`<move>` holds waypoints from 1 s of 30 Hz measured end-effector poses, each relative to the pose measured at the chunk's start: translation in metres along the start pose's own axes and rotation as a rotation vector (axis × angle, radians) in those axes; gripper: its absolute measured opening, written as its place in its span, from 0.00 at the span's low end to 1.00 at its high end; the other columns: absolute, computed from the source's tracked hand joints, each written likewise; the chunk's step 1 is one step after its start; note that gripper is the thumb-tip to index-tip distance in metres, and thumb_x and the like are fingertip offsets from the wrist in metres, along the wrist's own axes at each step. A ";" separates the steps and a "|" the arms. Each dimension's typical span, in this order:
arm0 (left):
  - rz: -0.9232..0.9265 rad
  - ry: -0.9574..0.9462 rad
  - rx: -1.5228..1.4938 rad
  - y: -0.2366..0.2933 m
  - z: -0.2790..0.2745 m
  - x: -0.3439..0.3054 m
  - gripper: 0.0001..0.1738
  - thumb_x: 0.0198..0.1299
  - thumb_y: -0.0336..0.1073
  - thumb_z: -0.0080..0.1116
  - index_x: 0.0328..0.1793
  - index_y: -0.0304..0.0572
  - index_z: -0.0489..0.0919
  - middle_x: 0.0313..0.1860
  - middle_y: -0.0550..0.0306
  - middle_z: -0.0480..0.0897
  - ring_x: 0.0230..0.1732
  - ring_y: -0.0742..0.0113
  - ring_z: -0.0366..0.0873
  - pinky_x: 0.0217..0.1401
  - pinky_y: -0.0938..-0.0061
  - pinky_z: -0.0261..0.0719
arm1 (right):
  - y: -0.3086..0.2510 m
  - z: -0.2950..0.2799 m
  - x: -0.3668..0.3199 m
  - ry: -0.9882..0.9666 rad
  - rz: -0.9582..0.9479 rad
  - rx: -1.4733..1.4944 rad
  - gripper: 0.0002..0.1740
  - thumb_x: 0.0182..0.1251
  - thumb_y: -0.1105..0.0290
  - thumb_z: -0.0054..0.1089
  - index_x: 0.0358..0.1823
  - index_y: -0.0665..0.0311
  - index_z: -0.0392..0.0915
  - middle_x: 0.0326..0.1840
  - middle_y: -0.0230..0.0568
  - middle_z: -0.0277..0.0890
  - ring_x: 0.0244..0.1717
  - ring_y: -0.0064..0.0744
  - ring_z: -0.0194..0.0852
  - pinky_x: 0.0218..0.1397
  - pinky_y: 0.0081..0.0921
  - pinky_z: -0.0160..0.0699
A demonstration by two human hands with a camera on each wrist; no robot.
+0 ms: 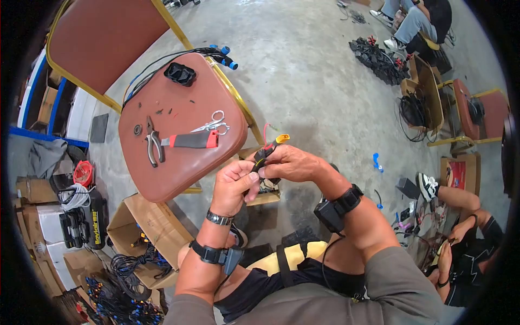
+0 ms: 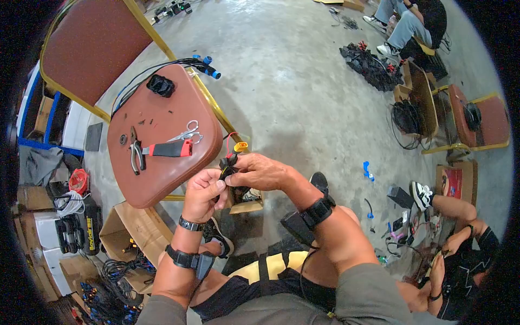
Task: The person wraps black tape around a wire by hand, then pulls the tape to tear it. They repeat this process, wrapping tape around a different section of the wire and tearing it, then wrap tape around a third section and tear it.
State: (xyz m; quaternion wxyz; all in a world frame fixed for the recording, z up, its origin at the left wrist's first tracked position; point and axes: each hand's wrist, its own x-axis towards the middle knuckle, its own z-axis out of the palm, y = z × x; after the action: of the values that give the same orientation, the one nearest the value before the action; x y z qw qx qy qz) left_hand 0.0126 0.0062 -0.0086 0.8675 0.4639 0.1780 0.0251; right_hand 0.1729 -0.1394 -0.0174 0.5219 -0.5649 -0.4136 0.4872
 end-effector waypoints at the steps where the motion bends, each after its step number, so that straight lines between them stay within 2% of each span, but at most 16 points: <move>1: -0.025 -0.009 -0.069 0.001 -0.001 -0.001 0.11 0.66 0.29 0.60 0.52 0.33 0.80 0.29 0.53 0.83 0.19 0.71 0.76 0.19 0.80 0.73 | -0.002 -0.001 0.000 -0.003 -0.001 0.000 0.17 0.69 0.61 0.63 0.46 0.70 0.82 0.42 0.37 0.82 0.45 0.28 0.77 0.50 0.31 0.75; 3: -0.042 -0.043 -0.113 0.007 -0.003 0.001 0.13 0.65 0.28 0.59 0.55 0.32 0.79 0.31 0.50 0.84 0.21 0.69 0.78 0.20 0.78 0.75 | -0.008 -0.001 -0.001 0.012 0.172 0.088 0.14 0.70 0.64 0.61 0.41 0.70 0.83 0.35 0.30 0.79 0.40 0.21 0.73 0.46 0.24 0.73; 5: -0.059 -0.075 -0.160 0.009 -0.006 0.002 0.16 0.63 0.28 0.57 0.57 0.32 0.79 0.33 0.47 0.85 0.22 0.66 0.80 0.20 0.77 0.76 | -0.012 0.002 -0.002 0.033 0.115 0.132 0.13 0.71 0.64 0.61 0.41 0.69 0.84 0.35 0.29 0.80 0.39 0.21 0.74 0.46 0.24 0.74; 7: 0.001 -0.030 -0.150 0.010 -0.009 0.002 0.20 0.61 0.27 0.55 0.61 0.31 0.77 0.37 0.42 0.86 0.25 0.62 0.82 0.22 0.73 0.79 | -0.017 0.004 -0.002 0.050 0.057 0.174 0.13 0.72 0.64 0.62 0.41 0.69 0.84 0.35 0.28 0.81 0.38 0.20 0.75 0.46 0.24 0.75; 8: -0.005 -0.046 -0.163 0.013 -0.010 0.001 0.22 0.60 0.22 0.53 0.62 0.31 0.76 0.40 0.42 0.87 0.29 0.60 0.84 0.28 0.73 0.82 | -0.021 0.005 -0.002 0.084 0.049 0.245 0.13 0.73 0.63 0.62 0.40 0.68 0.85 0.35 0.30 0.82 0.39 0.21 0.77 0.46 0.25 0.77; 9: -0.004 -0.043 -0.164 0.013 -0.009 0.001 0.22 0.60 0.22 0.53 0.62 0.31 0.76 0.40 0.42 0.87 0.29 0.60 0.84 0.28 0.73 0.82 | -0.024 0.005 -0.003 0.119 0.041 0.317 0.13 0.73 0.62 0.63 0.39 0.67 0.85 0.35 0.32 0.83 0.39 0.22 0.79 0.47 0.27 0.78; 11: 0.071 -0.016 -0.058 0.009 -0.004 0.001 0.21 0.62 0.21 0.55 0.62 0.31 0.77 0.43 0.44 0.87 0.33 0.62 0.86 0.36 0.72 0.84 | -0.028 0.004 -0.003 0.101 0.068 0.386 0.14 0.74 0.60 0.64 0.39 0.66 0.85 0.37 0.33 0.85 0.41 0.23 0.81 0.48 0.28 0.81; 14: 0.061 0.017 0.122 0.009 -0.004 0.000 0.17 0.66 0.24 0.59 0.60 0.32 0.79 0.41 0.48 0.88 0.35 0.65 0.86 0.40 0.72 0.84 | -0.011 0.000 -0.001 0.316 0.046 0.391 0.15 0.71 0.58 0.67 0.39 0.64 0.85 0.35 0.31 0.83 0.38 0.20 0.79 0.45 0.23 0.79; 15: 0.066 0.014 0.120 0.010 -0.007 0.000 0.17 0.66 0.24 0.59 0.60 0.32 0.79 0.41 0.48 0.88 0.35 0.65 0.86 0.40 0.72 0.84 | -0.010 -0.004 -0.001 0.316 0.045 0.385 0.15 0.71 0.58 0.67 0.39 0.64 0.85 0.35 0.31 0.83 0.38 0.20 0.79 0.45 0.23 0.79; 17: -0.030 -0.032 0.271 0.013 -0.014 -0.002 0.14 0.68 0.31 0.63 0.57 0.32 0.82 0.37 0.53 0.87 0.34 0.70 0.84 0.39 0.74 0.83 | -0.009 -0.012 -0.003 0.332 0.020 0.399 0.20 0.72 0.55 0.65 0.42 0.68 0.85 0.40 0.36 0.84 0.41 0.24 0.80 0.51 0.25 0.79; 18: -0.054 -0.027 0.319 0.017 -0.010 -0.002 0.11 0.68 0.30 0.62 0.53 0.33 0.83 0.32 0.56 0.86 0.31 0.73 0.81 0.37 0.76 0.80 | -0.011 -0.012 -0.003 0.325 0.021 0.411 0.20 0.73 0.54 0.63 0.43 0.67 0.85 0.40 0.36 0.85 0.42 0.24 0.82 0.51 0.26 0.79; 19: -0.053 -0.031 0.318 0.017 -0.009 -0.003 0.11 0.68 0.30 0.62 0.53 0.33 0.83 0.32 0.56 0.86 0.31 0.73 0.81 0.37 0.76 0.80 | -0.012 -0.011 -0.003 0.329 0.021 0.408 0.20 0.73 0.54 0.63 0.43 0.67 0.85 0.40 0.36 0.85 0.42 0.24 0.82 0.51 0.26 0.79; 21: 0.022 -0.014 0.350 0.015 -0.009 -0.004 0.11 0.69 0.31 0.60 0.53 0.32 0.84 0.32 0.60 0.85 0.29 0.78 0.78 0.33 0.81 0.76 | -0.014 -0.007 -0.002 0.387 0.034 0.476 0.18 0.71 0.54 0.67 0.42 0.65 0.84 0.35 0.32 0.83 0.36 0.18 0.78 0.42 0.20 0.78; 24: 0.046 0.016 0.333 0.016 -0.005 -0.005 0.10 0.68 0.30 0.61 0.52 0.32 0.84 0.30 0.60 0.85 0.26 0.78 0.76 0.29 0.81 0.74 | -0.015 -0.009 -0.002 0.387 0.053 0.432 0.21 0.75 0.54 0.61 0.43 0.69 0.83 0.40 0.37 0.84 0.39 0.22 0.82 0.47 0.22 0.80; 28: 0.062 0.062 0.353 0.016 0.001 -0.007 0.09 0.67 0.30 0.62 0.50 0.33 0.84 0.28 0.61 0.84 0.25 0.79 0.76 0.28 0.82 0.74 | -0.015 -0.004 0.002 0.445 0.066 0.438 0.20 0.76 0.55 0.60 0.43 0.69 0.83 0.39 0.36 0.84 0.39 0.21 0.82 0.46 0.21 0.80; 30: 0.070 0.105 0.489 0.017 0.004 -0.010 0.09 0.67 0.29 0.63 0.50 0.33 0.84 0.28 0.59 0.85 0.24 0.77 0.78 0.28 0.81 0.76 | -0.013 -0.003 0.004 0.475 0.103 0.385 0.19 0.76 0.57 0.59 0.43 0.69 0.84 0.38 0.35 0.84 0.38 0.20 0.81 0.46 0.20 0.80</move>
State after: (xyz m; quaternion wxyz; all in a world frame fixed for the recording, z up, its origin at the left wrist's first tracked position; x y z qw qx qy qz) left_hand 0.0070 0.0107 0.0102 0.7175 0.6639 0.2075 0.0356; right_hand 0.1772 -0.1350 -0.0047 0.6761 -0.5738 -0.1511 0.4367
